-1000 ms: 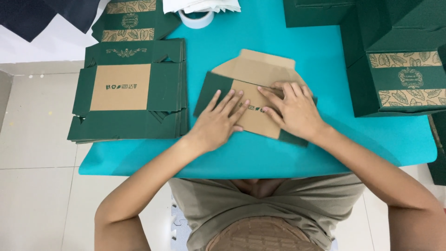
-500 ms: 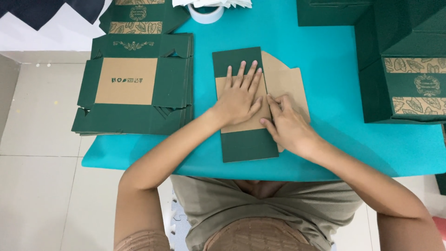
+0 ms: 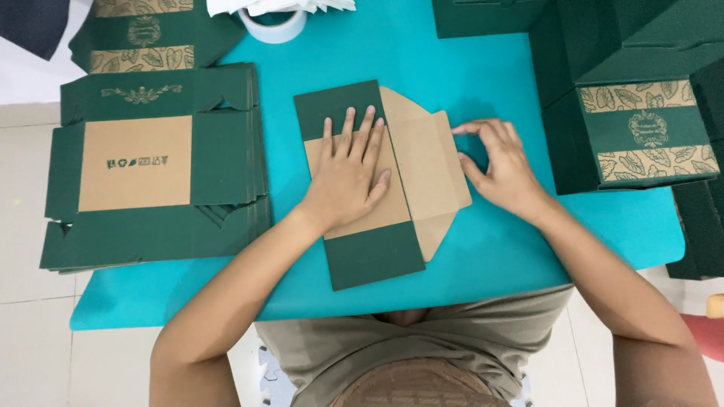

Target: The person assembles a flat cardboard box by folding the sides and tucking the flaps into place. They then place a decorative lid on top of the assembled box and move it to a stack of finished boxes.

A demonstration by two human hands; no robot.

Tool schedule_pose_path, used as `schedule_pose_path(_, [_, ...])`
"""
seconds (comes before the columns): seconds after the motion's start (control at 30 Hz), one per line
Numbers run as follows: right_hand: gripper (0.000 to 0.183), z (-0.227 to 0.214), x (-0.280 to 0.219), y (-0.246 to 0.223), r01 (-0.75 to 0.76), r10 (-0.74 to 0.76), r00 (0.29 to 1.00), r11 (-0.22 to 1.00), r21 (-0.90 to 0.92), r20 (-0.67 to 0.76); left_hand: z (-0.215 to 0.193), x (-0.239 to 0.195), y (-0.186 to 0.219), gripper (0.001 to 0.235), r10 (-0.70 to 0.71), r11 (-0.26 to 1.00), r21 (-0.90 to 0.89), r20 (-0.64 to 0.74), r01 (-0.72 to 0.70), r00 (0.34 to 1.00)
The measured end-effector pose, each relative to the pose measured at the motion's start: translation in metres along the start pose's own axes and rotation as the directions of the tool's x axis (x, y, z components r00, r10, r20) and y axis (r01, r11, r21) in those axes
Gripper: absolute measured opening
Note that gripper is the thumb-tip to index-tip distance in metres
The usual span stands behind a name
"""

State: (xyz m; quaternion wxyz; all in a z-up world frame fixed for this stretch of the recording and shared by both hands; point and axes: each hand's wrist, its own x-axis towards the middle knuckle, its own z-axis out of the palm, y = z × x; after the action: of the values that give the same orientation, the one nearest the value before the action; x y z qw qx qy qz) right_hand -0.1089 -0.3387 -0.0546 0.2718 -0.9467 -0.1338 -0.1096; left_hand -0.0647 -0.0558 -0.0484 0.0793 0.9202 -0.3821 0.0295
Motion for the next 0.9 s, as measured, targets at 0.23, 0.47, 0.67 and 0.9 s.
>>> schedule_pose_path(0.23, [0.052,-0.002,0.003,-0.032,0.133,-0.136,0.989,0.990,0.047,0.053,0.003,0.002,0.000,0.075,-0.017,1.000,0.010,0.033,0.017,0.999])
schedule_pose_path(0.47, [0.049,0.002,0.009,-0.045,0.292,-0.267,0.956,0.908,-0.301,0.122,0.003,0.003,0.000,0.075,-0.018,1.000,0.021,0.044,0.017,0.999])
schedule_pose_path(0.67, [0.054,0.002,0.012,-0.044,0.353,-0.333,0.934,0.817,-0.456,0.128,0.004,0.003,0.000,0.075,-0.010,1.000,0.011,0.034,0.010,0.999])
schedule_pose_path(0.9, [0.059,0.000,0.009,-0.039,0.339,-0.290,0.939,0.868,-0.363,0.184,0.006,0.002,-0.001,0.075,-0.004,1.000,-0.001,0.018,0.004,1.000])
